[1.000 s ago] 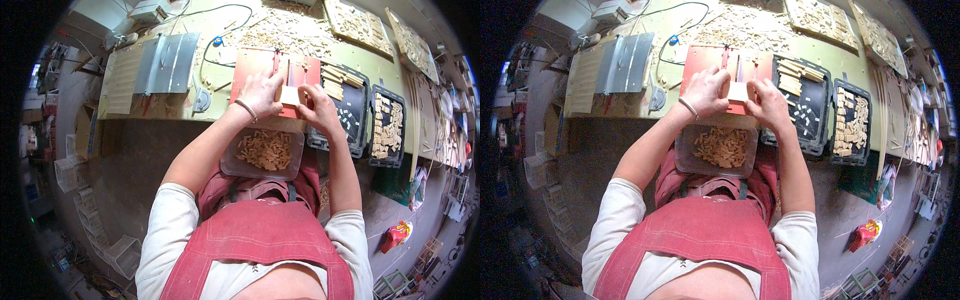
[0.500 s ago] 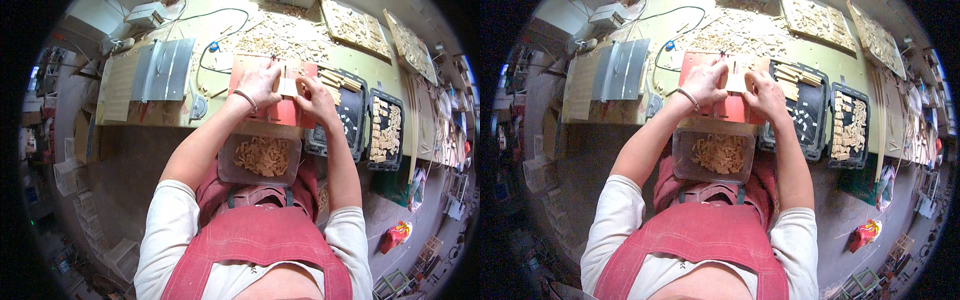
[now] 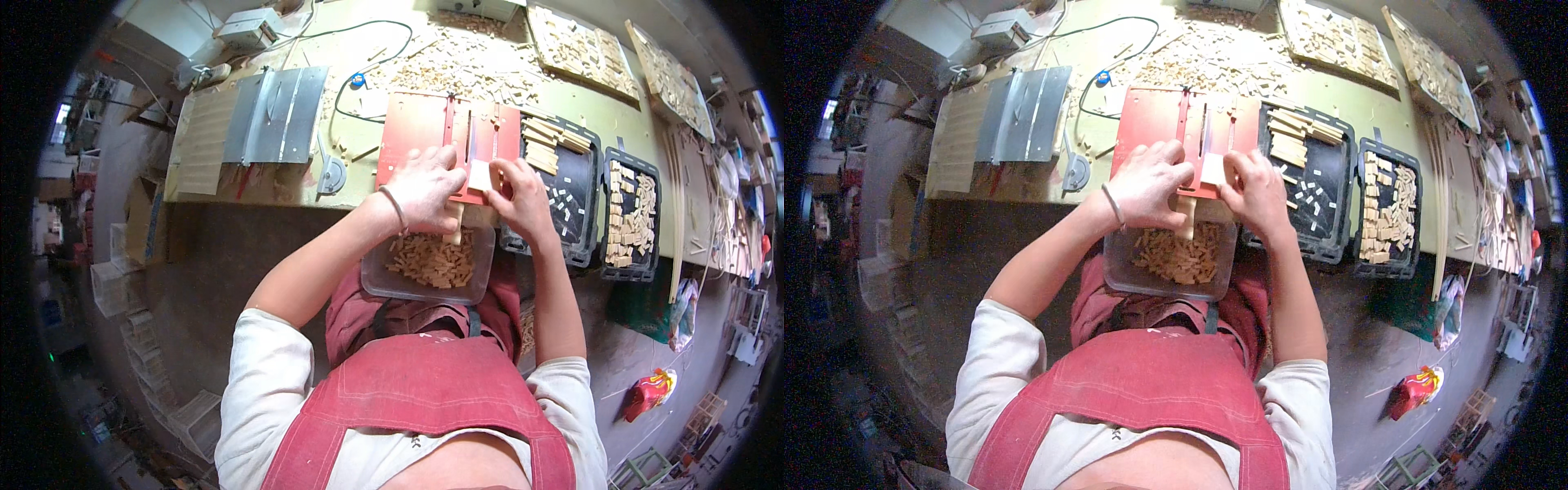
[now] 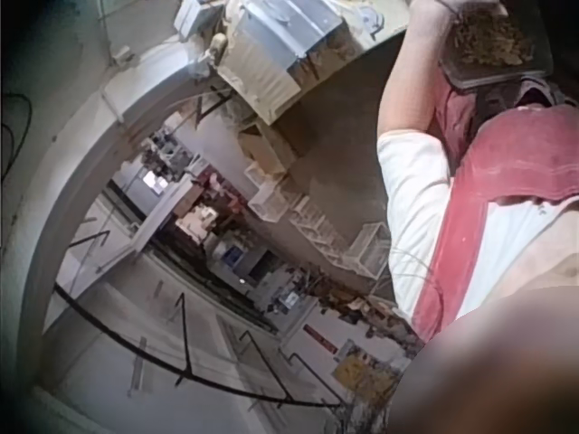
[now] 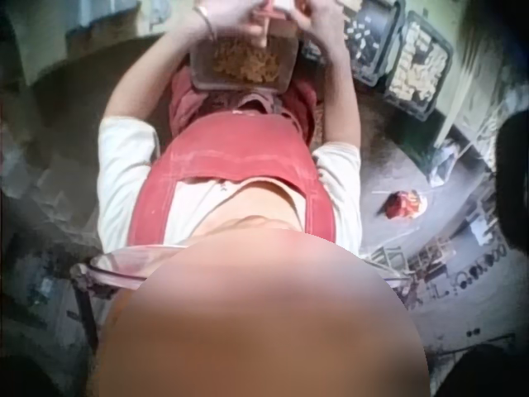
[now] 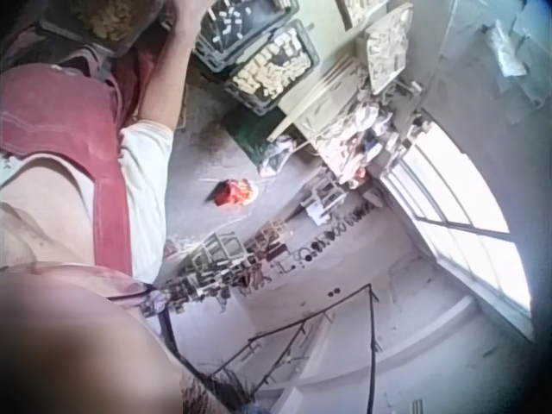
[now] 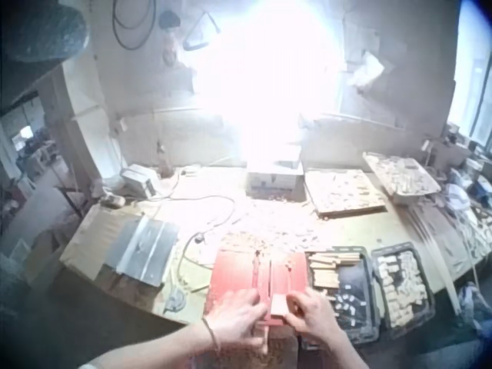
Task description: The person repeatedly feeds small wooden blocks through a red table-mounted cutter, collecting the cut pieces into a clear plastic container. After filling the container, they move it aside and begin handling long thin wooden sticks on the workbench.
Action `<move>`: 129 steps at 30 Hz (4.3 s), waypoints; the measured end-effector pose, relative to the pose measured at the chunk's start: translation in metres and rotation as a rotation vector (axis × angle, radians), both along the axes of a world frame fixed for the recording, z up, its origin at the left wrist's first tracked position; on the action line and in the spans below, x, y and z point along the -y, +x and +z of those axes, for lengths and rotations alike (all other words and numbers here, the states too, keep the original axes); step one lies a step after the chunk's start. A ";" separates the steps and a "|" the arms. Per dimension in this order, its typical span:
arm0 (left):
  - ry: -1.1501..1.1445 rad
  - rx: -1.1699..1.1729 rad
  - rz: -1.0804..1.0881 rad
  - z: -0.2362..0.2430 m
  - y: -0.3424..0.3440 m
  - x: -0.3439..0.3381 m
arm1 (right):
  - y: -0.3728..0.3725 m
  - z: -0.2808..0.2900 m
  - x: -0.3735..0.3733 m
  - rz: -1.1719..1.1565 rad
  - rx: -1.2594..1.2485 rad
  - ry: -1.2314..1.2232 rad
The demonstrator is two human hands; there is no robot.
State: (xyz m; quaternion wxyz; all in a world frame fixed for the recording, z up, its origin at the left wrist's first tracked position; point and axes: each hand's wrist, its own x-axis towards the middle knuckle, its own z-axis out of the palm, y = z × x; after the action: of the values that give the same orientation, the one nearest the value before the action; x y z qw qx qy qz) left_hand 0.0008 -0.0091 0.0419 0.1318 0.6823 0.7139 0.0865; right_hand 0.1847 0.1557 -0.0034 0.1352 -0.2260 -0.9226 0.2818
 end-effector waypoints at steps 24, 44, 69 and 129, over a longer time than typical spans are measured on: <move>0.237 0.014 0.246 -0.028 -0.012 -0.026 | -0.029 -0.005 0.000 0.071 -0.052 0.014; 0.200 -0.011 0.286 -0.036 -0.055 -0.071 | -0.080 -0.017 -0.053 0.061 -0.001 0.008; -0.024 0.342 0.123 -0.019 0.102 0.062 | 0.274 -0.142 -0.283 -1.117 0.227 0.049; 0.238 0.156 0.395 -0.051 0.009 -0.003 | -0.038 -0.017 0.036 -0.206 -0.858 -1.182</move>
State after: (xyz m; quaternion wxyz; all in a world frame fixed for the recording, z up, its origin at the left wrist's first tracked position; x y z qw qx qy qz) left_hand 0.0099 -0.0061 -0.0093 0.0856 0.5315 0.8059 0.2463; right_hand 0.1472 0.1194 -0.0206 0.3656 -0.2167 -0.4570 0.7813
